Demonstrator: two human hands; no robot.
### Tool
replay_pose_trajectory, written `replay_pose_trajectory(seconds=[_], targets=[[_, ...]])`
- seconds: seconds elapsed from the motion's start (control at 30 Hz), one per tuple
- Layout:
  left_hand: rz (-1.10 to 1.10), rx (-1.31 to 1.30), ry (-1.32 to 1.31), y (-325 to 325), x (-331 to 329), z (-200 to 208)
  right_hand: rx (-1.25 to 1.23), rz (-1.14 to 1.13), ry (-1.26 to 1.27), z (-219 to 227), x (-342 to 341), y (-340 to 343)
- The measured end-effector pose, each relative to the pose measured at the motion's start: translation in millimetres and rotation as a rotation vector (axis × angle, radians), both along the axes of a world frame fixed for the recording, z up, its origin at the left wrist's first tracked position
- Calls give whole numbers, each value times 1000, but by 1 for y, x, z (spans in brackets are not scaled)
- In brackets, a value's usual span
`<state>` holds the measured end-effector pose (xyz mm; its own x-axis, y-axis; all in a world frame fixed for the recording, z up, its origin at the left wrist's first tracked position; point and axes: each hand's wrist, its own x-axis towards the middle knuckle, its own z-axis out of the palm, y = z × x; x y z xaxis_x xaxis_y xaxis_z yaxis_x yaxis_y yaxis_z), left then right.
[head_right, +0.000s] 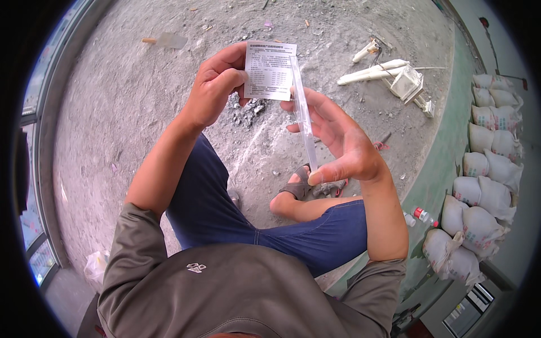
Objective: Inspecting and handling electrical box components and instruction manual on a construction site.
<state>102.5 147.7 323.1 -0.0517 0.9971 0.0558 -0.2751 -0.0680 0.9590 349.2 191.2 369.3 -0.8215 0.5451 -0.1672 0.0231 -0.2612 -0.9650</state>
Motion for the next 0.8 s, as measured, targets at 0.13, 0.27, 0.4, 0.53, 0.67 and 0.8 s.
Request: replay_pose_trajectory(seconds=[0.13,0.27,0.4,0.53,0.67,0.8], targets=[[-5,-14,-48,2,-1,0,13,13,-1,1,-1,2],[12,-42,-150,3,1,2,13,10,-1,0,1,1],[11,-41,-133,2,2,4,14,4,3,0,2,0],[-8,-32,-121,2,1,3,21,7,6,0,2,0],[-4,-29,-125,2,0,2,29,9,7,0,1,0],[-28,-43,-47,0,-2,5,27,7,7,0,0,0]])
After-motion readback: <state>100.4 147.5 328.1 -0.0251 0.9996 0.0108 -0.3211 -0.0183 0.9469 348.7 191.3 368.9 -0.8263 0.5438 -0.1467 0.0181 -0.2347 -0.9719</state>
